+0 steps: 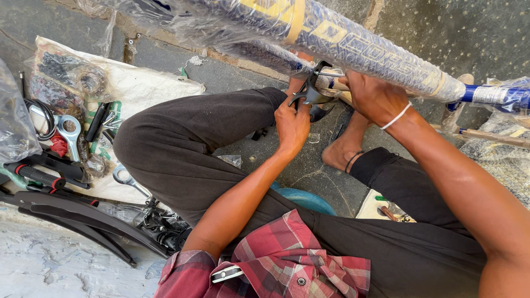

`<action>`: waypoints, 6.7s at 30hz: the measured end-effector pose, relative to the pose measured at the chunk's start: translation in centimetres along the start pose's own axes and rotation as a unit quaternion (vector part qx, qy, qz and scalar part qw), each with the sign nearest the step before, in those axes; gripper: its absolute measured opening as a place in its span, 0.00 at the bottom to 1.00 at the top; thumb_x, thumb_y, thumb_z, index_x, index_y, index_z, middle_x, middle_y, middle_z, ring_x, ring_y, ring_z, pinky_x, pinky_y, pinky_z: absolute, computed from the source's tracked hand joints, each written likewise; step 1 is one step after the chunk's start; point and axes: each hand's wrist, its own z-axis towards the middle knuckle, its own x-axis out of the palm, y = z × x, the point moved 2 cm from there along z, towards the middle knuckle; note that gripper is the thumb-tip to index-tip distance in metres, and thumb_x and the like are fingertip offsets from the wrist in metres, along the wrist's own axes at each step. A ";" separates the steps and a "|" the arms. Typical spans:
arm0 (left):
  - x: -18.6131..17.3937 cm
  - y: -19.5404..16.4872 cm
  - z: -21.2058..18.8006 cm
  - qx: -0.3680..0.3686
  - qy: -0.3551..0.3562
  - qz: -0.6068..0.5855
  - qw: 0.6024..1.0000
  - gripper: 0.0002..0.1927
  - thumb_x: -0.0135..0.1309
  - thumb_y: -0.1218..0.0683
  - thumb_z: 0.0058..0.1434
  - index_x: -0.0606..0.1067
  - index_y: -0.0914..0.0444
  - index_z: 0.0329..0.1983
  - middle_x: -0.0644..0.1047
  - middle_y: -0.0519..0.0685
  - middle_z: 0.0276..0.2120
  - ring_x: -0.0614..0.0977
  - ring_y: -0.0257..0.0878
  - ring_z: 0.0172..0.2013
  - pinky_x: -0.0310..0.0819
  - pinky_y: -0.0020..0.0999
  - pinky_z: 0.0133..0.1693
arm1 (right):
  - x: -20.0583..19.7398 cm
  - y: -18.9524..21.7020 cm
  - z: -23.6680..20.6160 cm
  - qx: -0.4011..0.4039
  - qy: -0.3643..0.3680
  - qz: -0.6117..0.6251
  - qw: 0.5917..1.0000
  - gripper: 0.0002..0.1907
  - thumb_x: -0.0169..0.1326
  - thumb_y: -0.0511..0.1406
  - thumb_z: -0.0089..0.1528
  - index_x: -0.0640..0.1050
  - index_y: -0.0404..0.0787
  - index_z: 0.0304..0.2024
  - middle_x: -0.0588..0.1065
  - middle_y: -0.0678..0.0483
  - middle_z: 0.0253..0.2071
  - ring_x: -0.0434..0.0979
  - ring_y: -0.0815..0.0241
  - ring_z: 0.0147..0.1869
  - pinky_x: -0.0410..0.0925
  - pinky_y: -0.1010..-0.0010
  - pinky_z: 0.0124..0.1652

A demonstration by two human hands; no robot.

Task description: The person sits on the floor and attaches a black metal bracket to a bicycle frame wrapped in protective plastic. They use a green screwdriver to tighten the screws securing the bracket to the frame.

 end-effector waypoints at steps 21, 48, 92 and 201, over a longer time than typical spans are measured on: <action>0.2 -0.1 -0.1 -0.007 -0.013 0.022 1.000 0.16 0.53 0.52 0.66 0.78 0.74 0.38 0.74 0.48 0.14 0.74 0.32 0.17 0.65 0.35 0.22 | -1.5 2.3 -0.4 0.044 -0.116 0.155 0.980 0.20 0.57 0.35 0.67 0.76 0.32 0.60 0.77 0.39 0.32 0.78 0.46 0.32 0.72 0.57 0.36; 0.5 -0.1 -0.7 0.000 -0.015 -0.006 1.000 0.14 0.51 0.55 0.65 0.76 0.74 0.38 0.72 0.48 0.13 0.71 0.31 0.16 0.64 0.35 0.21 | 1.2 2.5 0.2 0.342 -0.095 0.641 0.681 0.15 0.56 0.37 0.71 0.78 0.27 0.42 0.77 0.51 0.29 0.76 0.65 0.26 0.71 0.72 0.25; 0.1 -0.3 -0.3 0.013 -0.014 0.032 0.999 0.13 0.52 0.54 0.67 0.77 0.71 0.37 0.74 0.50 0.15 0.76 0.34 0.18 0.67 0.37 0.24 | -2.0 2.0 -0.3 -0.144 -0.117 0.041 0.982 0.28 0.56 0.27 0.56 0.73 0.33 0.60 0.79 0.44 0.51 0.81 0.45 0.44 0.75 0.58 0.43; -0.5 -0.2 -0.2 0.009 -0.015 0.032 0.999 0.15 0.53 0.52 0.65 0.78 0.71 0.37 0.72 0.49 0.14 0.70 0.33 0.18 0.64 0.39 0.23 | -1.9 2.7 0.4 0.138 -0.061 0.215 0.965 0.13 0.53 0.37 0.73 0.78 0.31 0.48 0.76 0.44 0.32 0.77 0.51 0.34 0.69 0.62 0.32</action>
